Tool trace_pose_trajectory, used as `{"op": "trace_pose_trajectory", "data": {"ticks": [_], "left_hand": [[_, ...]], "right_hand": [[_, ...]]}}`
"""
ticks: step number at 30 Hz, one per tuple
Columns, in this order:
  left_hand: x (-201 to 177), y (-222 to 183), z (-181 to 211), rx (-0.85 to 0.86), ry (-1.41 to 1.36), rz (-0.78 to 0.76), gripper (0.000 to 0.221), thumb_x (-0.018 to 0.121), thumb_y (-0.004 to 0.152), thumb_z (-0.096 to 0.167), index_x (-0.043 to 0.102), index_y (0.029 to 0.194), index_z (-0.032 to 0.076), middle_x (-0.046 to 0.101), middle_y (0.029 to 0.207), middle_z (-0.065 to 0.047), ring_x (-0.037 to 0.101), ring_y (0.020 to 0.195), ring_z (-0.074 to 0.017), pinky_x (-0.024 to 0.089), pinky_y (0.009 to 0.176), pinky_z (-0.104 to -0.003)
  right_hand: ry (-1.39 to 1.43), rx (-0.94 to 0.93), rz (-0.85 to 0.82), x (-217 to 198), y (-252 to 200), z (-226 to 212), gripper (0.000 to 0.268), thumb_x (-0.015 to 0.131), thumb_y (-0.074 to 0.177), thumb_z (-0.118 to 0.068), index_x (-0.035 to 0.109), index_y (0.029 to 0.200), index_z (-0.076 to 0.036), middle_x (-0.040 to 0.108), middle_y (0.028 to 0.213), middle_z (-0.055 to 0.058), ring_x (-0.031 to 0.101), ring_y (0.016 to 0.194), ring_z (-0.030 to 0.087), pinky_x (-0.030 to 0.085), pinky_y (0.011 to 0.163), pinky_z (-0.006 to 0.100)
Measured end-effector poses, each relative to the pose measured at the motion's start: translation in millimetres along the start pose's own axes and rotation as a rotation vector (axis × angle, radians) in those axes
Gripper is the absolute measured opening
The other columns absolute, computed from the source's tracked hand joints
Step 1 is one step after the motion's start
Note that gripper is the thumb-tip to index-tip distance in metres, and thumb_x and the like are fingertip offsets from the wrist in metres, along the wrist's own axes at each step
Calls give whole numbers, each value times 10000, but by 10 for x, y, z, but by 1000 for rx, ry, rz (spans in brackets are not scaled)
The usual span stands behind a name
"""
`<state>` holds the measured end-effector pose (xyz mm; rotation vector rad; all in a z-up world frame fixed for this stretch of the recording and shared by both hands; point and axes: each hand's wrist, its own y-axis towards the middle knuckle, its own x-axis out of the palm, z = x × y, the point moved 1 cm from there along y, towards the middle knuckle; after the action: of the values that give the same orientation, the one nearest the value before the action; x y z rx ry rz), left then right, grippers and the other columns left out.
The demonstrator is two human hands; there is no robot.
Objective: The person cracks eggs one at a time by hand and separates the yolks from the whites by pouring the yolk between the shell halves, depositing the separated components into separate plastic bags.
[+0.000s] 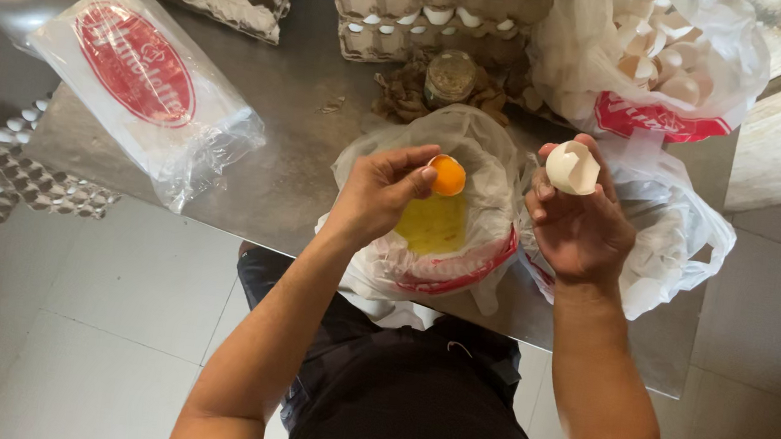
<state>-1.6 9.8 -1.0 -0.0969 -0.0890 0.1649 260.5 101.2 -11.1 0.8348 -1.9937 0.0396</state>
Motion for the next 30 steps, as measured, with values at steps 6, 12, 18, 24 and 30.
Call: {"op": "trace_pose_trajectory", "data": {"ticks": [6,12,18,24,30], "left_hand": [[-13,20,77,-15,37,26,363,661,992,203,688,1318,45,778,1059,-33,690,859,-82,598,822,-240],[5,46,129,92,104,16,326,662,1019,198,709,1293,28,789,1071,-34,685,966,-68,545,891,-221],[57,84,209,28,208,54,327,664,995,212,726,1273,52,796,1063,-30,700,967,-70,560,891,-225],[134,117,239,74,140,21,316,665,1017,219,722,1275,45,791,1086,-44,692,991,-80,546,921,-231],[427,189,349,70,271,-2,316,649,1012,216,727,1267,46,789,1110,-46,701,1006,-99,545,904,-247]], "right_hand": [[-5,-23,19,23,-32,-16,492,653,1073,-192,528,1521,-30,584,1413,252,597,1003,230,511,791,297],[-7,-33,48,-10,-86,-87,494,665,1056,-181,528,1509,-37,575,1392,250,591,965,223,511,763,288],[3,-64,50,-81,-165,-190,495,687,1058,-181,541,1511,-42,574,1395,242,588,956,206,510,756,277],[13,-112,73,-219,-277,-333,477,705,1052,-184,568,1492,-60,598,1383,233,591,929,197,508,737,272],[-24,-166,180,-350,-478,-526,449,718,1067,-191,585,1484,-93,615,1370,222,574,903,191,488,683,257]]}}
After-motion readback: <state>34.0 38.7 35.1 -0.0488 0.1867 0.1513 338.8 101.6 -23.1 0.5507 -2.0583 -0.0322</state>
